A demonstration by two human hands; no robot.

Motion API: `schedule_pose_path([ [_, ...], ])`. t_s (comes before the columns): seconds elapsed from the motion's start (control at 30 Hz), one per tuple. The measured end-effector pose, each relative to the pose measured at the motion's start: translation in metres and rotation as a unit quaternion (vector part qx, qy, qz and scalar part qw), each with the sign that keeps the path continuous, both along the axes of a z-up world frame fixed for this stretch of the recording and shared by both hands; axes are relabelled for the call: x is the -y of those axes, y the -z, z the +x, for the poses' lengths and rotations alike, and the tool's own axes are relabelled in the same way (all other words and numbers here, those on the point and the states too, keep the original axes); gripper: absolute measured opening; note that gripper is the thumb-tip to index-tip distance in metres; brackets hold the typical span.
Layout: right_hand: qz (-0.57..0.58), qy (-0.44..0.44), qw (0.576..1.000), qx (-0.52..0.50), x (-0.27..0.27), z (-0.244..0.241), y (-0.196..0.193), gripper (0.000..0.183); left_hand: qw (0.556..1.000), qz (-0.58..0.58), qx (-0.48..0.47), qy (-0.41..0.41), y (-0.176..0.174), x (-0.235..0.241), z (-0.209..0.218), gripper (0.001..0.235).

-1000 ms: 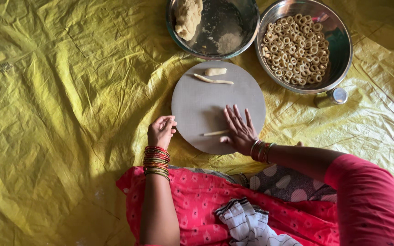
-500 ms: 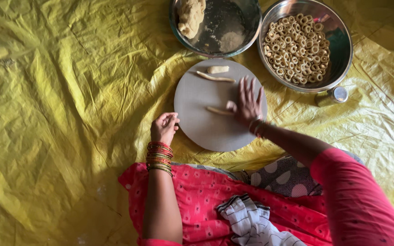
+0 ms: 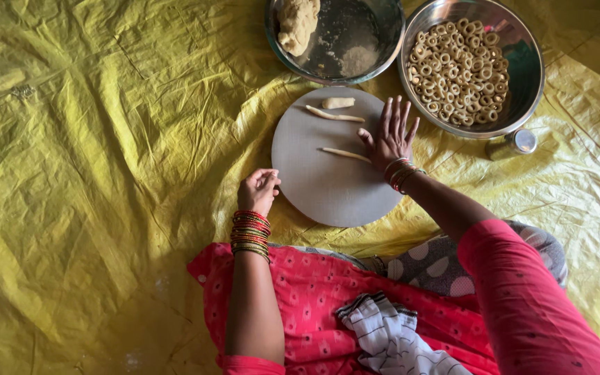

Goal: The person sits on a yellow tarp and rolls small pieces of dough into thin ropes on a round board, then joins the ends to form rings and places them into a metal bowl. The process is repeated continuously with additional dough pieces.

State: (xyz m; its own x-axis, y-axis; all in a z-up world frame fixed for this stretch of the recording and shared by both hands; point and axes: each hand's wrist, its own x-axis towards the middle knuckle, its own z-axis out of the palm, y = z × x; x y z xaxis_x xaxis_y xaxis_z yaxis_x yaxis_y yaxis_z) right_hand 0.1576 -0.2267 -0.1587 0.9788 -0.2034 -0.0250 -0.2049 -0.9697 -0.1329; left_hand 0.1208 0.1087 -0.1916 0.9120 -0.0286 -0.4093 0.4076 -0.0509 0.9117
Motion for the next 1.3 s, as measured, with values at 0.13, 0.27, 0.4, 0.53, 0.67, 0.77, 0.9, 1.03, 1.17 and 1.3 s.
schedule_pose_path([
  [0.13, -0.178, -0.035, 0.977, -0.114, -0.024, -0.04, 0.011, 0.119, 1.0, 0.005, 0.027, 0.003, -0.001, 0.002, 0.0, 0.019],
  [0.27, -0.031, -0.177, 0.982, -0.053, -0.038, -0.108, 0.021, 0.108, 0.999, 0.013, 0.028, 0.016, -0.004, 0.002, 0.001, 0.02],
  [0.4, -0.027, -0.152, 0.987, -0.039, -0.027, -0.086, 0.026, 0.11, 0.999, 0.03, 0.03, 0.03, -0.005, 0.001, 0.0, 0.02],
  [0.53, -0.003, -0.051, 0.999, 0.013, -0.001, -0.018, 0.019, 0.105, 1.0, 0.018, 0.01, 0.019, -0.006, 0.002, 0.0, 0.02],
  [0.67, -0.015, -0.015, 1.0, 0.016, 0.024, 0.015, 0.01, 0.102, 0.999, 0.03, 0.016, 0.021, -0.005, 0.002, 0.001, 0.019],
  [0.77, 0.02, -0.002, 0.998, 0.055, 0.025, 0.022, 0.009, 0.1, 0.999, 0.025, 0.017, 0.019, -0.005, 0.002, 0.001, 0.019],
  [0.9, -0.103, 0.012, 0.994, -0.04, -0.003, -0.003, 0.017, 0.111, 0.999, 0.036, 0.014, 0.025, -0.006, 0.003, 0.0, 0.019],
  [1.03, -0.058, -0.074, 0.995, -0.033, -0.045, -0.09, 0.023, 0.101, 0.998, 0.046, 0.02, 0.029, -0.003, 0.003, 0.0, 0.02],
  [1.17, -0.01, -0.17, 0.98, -0.104, -0.053, -0.155, 0.017, 0.11, 0.998, 0.025, 0.046, 0.028, 0.001, 0.004, 0.001, 0.02],
  [1.3, -0.043, -0.139, 0.985, -0.088, -0.041, -0.123, 0.021, 0.109, 0.998, 0.052, 0.019, 0.029, -0.003, 0.005, 0.002, 0.02],
])
